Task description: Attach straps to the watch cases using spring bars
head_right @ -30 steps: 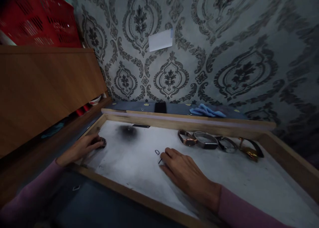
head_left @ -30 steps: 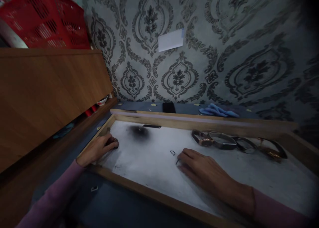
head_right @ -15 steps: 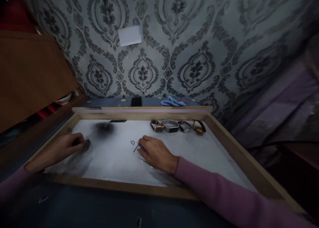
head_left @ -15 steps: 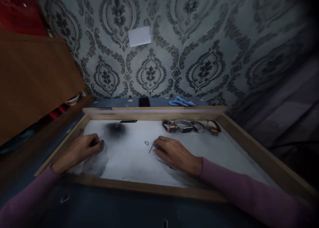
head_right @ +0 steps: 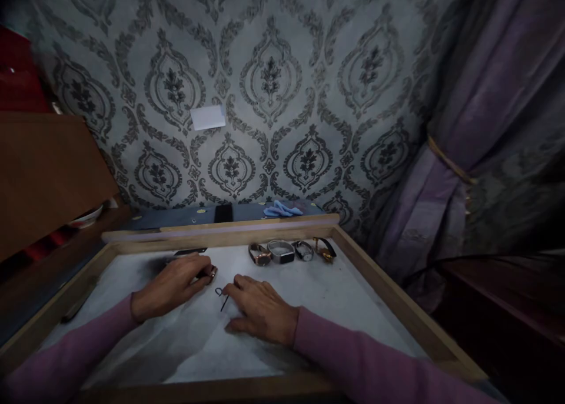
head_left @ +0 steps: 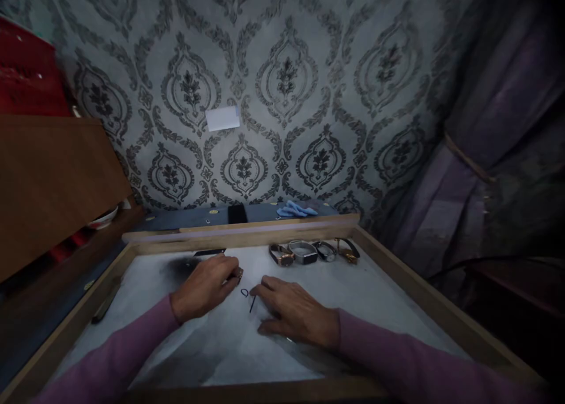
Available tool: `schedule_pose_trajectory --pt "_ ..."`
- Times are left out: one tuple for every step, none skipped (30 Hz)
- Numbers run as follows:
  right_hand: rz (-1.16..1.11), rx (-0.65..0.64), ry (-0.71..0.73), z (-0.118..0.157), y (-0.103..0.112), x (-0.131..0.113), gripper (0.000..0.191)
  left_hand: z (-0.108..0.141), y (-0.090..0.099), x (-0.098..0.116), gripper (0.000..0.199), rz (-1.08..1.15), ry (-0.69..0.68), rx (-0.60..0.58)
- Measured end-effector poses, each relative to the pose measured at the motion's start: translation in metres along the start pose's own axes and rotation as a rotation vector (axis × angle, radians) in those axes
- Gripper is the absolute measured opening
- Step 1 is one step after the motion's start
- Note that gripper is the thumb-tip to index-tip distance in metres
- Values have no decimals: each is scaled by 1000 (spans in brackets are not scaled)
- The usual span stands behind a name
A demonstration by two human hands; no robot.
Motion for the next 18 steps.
schedule_pose_trajectory --pt "-9 18 -16 1 2 3 48 -4 -3 3 13 9 -29 18" --pt "-28 34 -32 1 4 6 44 -7 -6 6 13 10 -60 42" --pt "-69 54 -45 2 5 10 41 -8 -8 9 12 14 -91 64" --pt "-146 86 -59 1 7 14 40 -9 -10 13 12 13 -126 88" --pt "-253 126 -81 1 10 20 37 -9 -12 17 12 3 -163 107" --pt "-381 173 -104 0 12 26 35 -8 -14 20 13 -18 -199 125" --pt "-562 238 -142 -1 13 36 30 -7 -17 23 14 -49 -236 137" --pt "-634 277 -173 -3 13 43 26 -5 -20 25 15 -87 -271 144" --pt "-686 285 -189 -7 11 48 23 -4 -24 27 16 -126 -304 146" --pt "-748 294 -208 -10 8 53 21 -2 -27 28 17 -163 -333 147" --pt "-815 290 -222 -15 4 57 20 -1 -30 29 17 -193 -359 147" --pt "-881 286 -236 -19 0 60 22 0 -32 31 18 -217 -386 147" --pt "-939 291 -241 -23 -3 62 25 2 -33 32 18 -234 -413 148" --pt "-990 296 -241 -27 -6 64 27 3 -34 34 18 -247 -441 147" --pt "-1036 300 -237 -31 -8 65 29 5 -34 37 19 -258 -472 140" --pt "-1078 309 -232 -35 -11 65 30 7 -35 41 19 -259 -506 124" --pt "-1118 317 -227 -37 -13 66 31 9 -36 44 20 -250 -537 110" --pt "-1156 323 -222 -40 -15 67 31 10 -35 47 21 -243 -556 108"
Point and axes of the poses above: each hand's wrist, its own z-axis away from the middle knuckle, its own y-axis out of the back of the hand, x = y × z, the point moved 10 cm from there along -z, towards the middle knuckle, and after that the axes turned 3 degrees about -z, right-handed, at the moved point
